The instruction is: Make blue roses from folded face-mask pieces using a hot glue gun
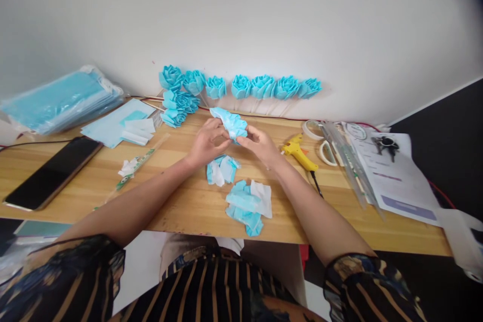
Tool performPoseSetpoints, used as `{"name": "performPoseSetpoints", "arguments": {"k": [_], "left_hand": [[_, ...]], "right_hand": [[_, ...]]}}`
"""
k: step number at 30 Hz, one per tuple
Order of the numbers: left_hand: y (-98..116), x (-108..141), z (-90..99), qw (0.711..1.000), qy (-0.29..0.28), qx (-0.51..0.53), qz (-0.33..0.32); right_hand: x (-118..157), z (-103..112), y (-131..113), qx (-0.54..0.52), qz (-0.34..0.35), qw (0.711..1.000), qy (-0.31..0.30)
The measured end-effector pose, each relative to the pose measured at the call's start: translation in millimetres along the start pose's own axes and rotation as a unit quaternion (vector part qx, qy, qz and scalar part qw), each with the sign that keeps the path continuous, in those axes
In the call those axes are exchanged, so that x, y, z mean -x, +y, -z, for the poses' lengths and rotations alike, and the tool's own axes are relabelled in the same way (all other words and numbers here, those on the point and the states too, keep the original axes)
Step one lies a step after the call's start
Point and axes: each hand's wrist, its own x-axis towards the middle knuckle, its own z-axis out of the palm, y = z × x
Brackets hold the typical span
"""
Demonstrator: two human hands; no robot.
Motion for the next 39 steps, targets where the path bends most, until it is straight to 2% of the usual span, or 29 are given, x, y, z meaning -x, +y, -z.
{"name": "performPoseSetpoints", "arguments": {"k": [7, 12, 15, 18, 21, 23, 28, 31, 35, 39], "left_hand": [[5, 0, 0.0, 0.998, -0.037, 0.029, 0.050], [0, -1, 0.6, 0.996, -0.046, 0.057, 0.054], [4, -2, 1.8, 0.989, -0.051, 0.115, 0.074], [9, -3, 1.4, 0.960, -0.034, 0.218, 0.173], [9, -2, -0.9, 0.900, 0.011, 0.322, 0.294], [6, 0, -2.4, 0.874, 0.036, 0.353, 0.333], [2, 0, -3.1, 0.875, 0.065, 0.339, 0.341], [2, -1, -2.6, 0.879, 0.072, 0.330, 0.337], [4, -1, -2.7, 0.889, 0.055, 0.321, 0.322], [6, -1, -4.3, 0.898, 0.028, 0.325, 0.294]], "right_hand": [[1, -6, 6, 0.059, -0.001, 0.997, 0.051], [3, -5, -1, 0.102, -0.004, 0.992, 0.068], [5, -5, -6, 0.125, 0.003, 0.990, 0.069], [4, -6, -6, 0.138, -0.002, 0.989, 0.059], [3, -6, -1, 0.115, -0.006, 0.992, 0.051], [2, -5, 3, 0.087, -0.009, 0.995, 0.040], [-1, -4, 13, 0.017, -0.016, 1.000, 0.016], [-3, -4, 16, -0.002, -0.012, 0.999, 0.032], [-4, -5, 19, -0.002, -0.002, 0.997, 0.071], [-4, -6, 17, 0.003, -0.005, 0.997, 0.075]]}}
